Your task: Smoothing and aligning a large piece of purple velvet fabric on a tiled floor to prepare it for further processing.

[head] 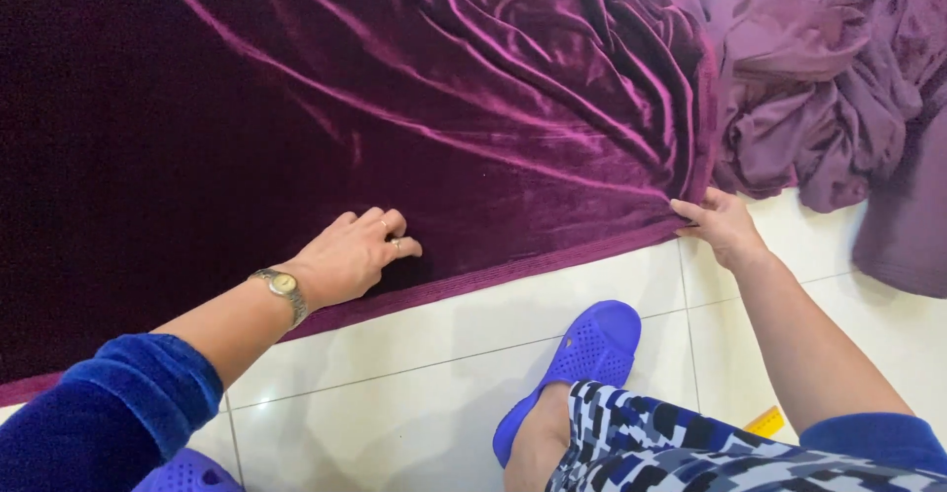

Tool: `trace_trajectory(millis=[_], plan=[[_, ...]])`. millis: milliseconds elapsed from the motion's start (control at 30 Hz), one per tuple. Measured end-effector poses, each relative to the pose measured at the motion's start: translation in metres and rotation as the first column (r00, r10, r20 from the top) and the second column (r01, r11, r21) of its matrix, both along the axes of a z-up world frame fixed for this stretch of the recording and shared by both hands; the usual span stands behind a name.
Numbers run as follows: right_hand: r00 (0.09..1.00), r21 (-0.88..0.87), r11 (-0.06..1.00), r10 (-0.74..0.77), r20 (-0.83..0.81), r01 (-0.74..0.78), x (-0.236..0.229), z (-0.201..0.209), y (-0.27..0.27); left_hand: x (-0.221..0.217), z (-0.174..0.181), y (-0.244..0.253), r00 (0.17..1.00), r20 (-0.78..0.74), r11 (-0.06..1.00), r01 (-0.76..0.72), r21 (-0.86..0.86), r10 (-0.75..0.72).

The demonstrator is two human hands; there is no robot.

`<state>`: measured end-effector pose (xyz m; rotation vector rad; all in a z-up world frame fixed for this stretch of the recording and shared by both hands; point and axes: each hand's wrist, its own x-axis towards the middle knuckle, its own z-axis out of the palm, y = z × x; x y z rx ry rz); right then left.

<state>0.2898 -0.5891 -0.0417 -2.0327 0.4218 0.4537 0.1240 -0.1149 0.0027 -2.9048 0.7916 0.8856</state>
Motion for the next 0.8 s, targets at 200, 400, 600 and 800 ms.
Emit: trace_trajectory(millis=[200,400,600,800], plan=[[1.000,-0.005,1.000,-0.019,0.001,0.019,0.000,-0.010,-0.010,0.006,-0.006,0.002,0.980,-0.079,0.983,-0.183,-0.018,0.181],[0.999,-0.001,0.999,-0.033,0.000,0.033,0.000,-0.006,-0.008,0.008,0.004,0.000,0.983,-0.099,0.987,-0.158,-0.003,0.157],[0.998,0.020,0.998,-0.066,0.011,0.065,0.000,-0.002,-0.006,0.008,0.008,-0.004,0.987,-0.103,0.992,-0.122,0.022,0.123],[0.993,0.065,0.992,-0.109,0.039,0.106,0.000,0.001,-0.002,0.012,0.014,-0.021,0.998,-0.049,0.999,-0.045,-0.017,0.044]])
